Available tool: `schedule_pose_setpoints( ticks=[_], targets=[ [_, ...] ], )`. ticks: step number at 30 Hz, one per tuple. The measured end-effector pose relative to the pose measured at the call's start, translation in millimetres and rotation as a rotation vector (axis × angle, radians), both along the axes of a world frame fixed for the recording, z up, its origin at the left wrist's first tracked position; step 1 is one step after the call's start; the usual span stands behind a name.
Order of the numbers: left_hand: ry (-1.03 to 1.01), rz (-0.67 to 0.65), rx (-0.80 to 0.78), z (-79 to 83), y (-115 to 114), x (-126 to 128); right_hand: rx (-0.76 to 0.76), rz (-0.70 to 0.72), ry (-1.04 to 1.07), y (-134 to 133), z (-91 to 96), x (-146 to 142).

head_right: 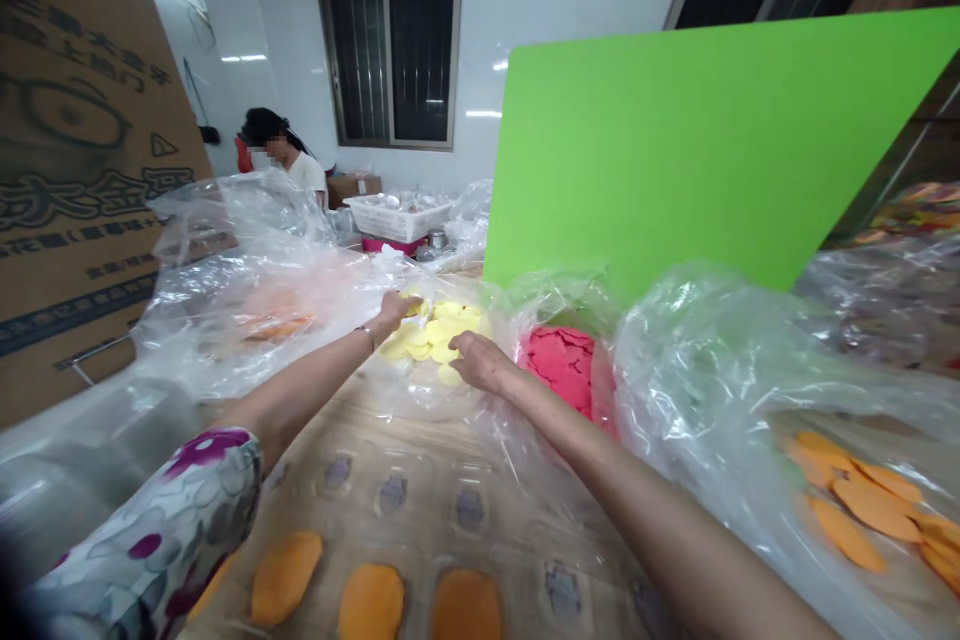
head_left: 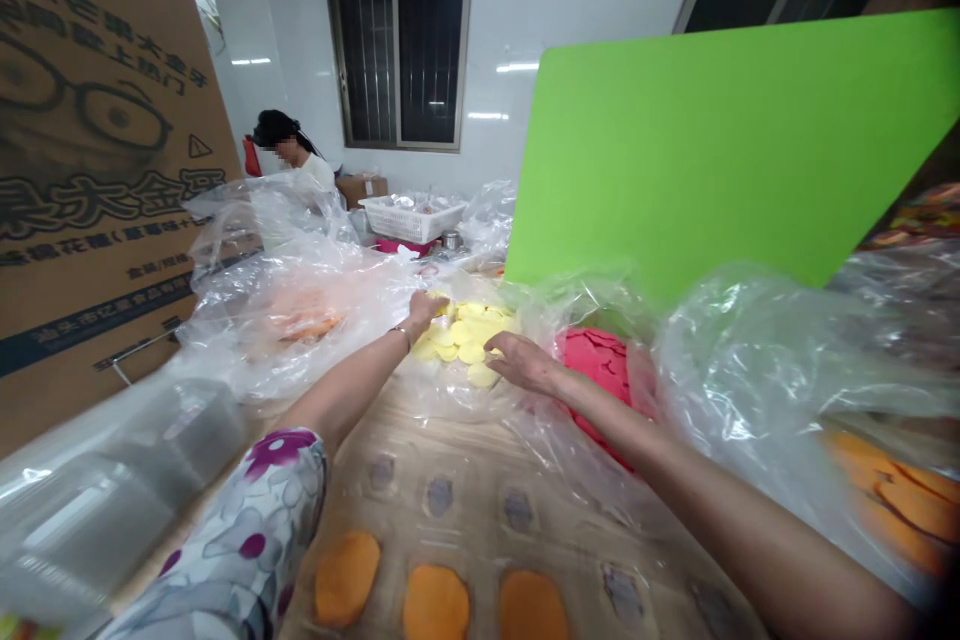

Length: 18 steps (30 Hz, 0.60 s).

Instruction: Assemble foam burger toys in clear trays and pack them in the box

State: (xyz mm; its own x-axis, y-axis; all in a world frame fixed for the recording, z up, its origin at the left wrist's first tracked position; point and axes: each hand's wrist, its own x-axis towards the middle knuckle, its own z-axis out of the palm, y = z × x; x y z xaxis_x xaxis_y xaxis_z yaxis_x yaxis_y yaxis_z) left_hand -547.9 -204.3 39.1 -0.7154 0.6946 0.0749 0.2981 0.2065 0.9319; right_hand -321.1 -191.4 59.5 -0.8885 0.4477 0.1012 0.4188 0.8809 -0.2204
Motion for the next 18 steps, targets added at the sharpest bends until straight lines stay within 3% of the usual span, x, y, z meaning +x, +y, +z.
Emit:
schedule_pose_setpoints(
  ticks=[3, 6, 8, 11, 14, 18],
  targets=[
    [-0.198, -0.069, 0.089, 12.7, -18, 11, -0.037, -0.029, 0.106, -9, 9.3, 5],
    [-0.353, -0.162, 0.173, 18.3, -52, 37, -0.109, -0.070, 0.224, -25, 16.2, 9],
    [-0.418, -0.207, 0.218, 17.5, -83, 63, -0.119, -0.083, 0.347, -42, 15.6, 16],
    [-0.549, -0.283, 0.303, 13.6, -136, 108, -0.013, -0.028, 0.510, -75, 7.5, 35],
    [-0.800, -0.387, 0.412, 11.5, -185, 151, 0.072, 0.028, 0.615, -113, -1.2, 62],
    [-1.076, -0.419, 0.459, 9.8, -226, 197, 0.002, -0.006, 0.754, -160, -2.3, 99]
  ],
)
